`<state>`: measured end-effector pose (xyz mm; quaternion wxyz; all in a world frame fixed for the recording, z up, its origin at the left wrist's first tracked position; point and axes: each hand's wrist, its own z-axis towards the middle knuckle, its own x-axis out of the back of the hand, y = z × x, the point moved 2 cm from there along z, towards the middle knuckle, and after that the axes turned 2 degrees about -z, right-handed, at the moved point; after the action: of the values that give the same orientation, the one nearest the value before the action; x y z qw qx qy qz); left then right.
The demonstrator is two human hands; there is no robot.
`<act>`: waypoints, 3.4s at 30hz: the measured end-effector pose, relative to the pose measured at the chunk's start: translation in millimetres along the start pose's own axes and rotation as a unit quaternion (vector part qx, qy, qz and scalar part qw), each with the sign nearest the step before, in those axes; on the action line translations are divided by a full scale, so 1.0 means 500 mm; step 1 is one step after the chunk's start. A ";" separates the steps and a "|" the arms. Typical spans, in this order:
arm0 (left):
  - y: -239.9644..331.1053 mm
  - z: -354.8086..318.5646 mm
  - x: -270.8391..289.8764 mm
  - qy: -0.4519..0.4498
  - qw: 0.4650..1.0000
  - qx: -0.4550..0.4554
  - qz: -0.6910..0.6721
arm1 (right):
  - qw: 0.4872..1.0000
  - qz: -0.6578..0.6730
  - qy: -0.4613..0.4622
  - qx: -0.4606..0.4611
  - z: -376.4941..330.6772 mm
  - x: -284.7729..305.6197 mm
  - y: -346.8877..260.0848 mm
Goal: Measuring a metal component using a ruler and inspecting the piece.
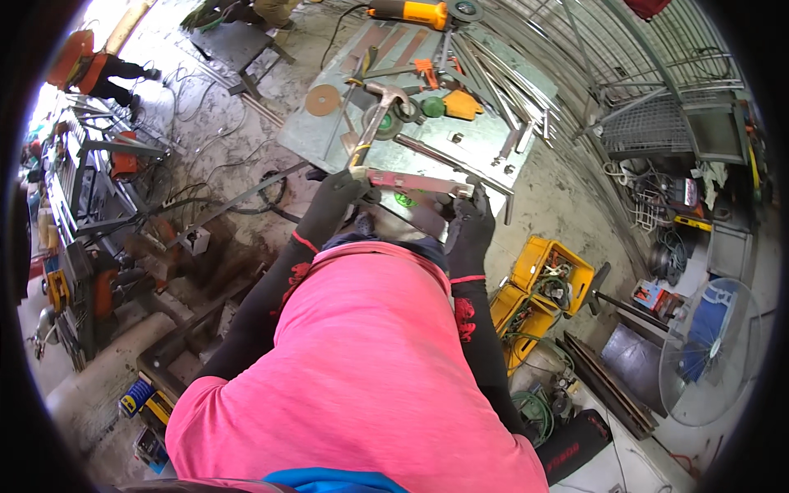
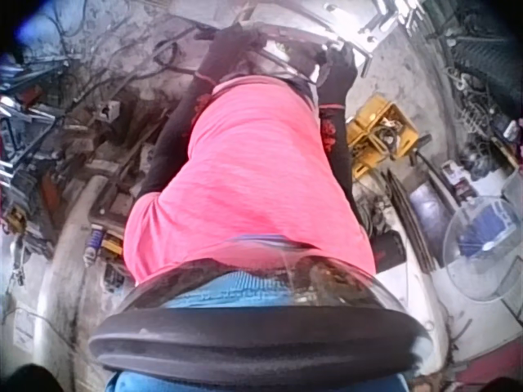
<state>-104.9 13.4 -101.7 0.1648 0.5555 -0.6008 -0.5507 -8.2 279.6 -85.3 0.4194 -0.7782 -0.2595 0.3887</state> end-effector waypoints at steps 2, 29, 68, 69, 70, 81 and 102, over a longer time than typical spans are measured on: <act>-0.003 0.002 0.000 0.001 1.000 0.003 -0.011 | 1.000 -0.008 0.010 0.000 0.000 -0.010 -0.006; -0.015 0.005 0.017 0.029 0.999 0.031 -0.021 | 1.000 0.012 0.028 0.005 -0.015 -0.021 -0.006; -0.009 0.006 0.012 0.003 0.999 0.033 -0.041 | 1.000 -0.024 -0.014 0.000 0.000 -0.020 -0.022; -0.009 0.006 0.011 0.003 0.999 0.034 -0.039 | 0.999 -0.029 -0.015 0.001 0.000 -0.020 -0.022; -0.008 0.006 0.011 0.003 0.999 0.034 -0.038 | 0.999 -0.030 -0.015 0.000 0.000 -0.020 -0.023; -0.001 0.000 0.004 0.010 0.999 0.037 -0.032 | 1.000 -0.008 -0.019 0.006 -0.001 -0.015 -0.020; -0.021 -0.010 0.013 -0.033 0.999 -0.020 -0.001 | 0.996 -0.066 -0.042 0.051 -0.024 -0.034 -0.012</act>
<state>-97.9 7.7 -111.7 0.1551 0.5347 -0.5942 -0.5805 -8.6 264.9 -69.2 0.4721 -0.7200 -0.3078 0.4049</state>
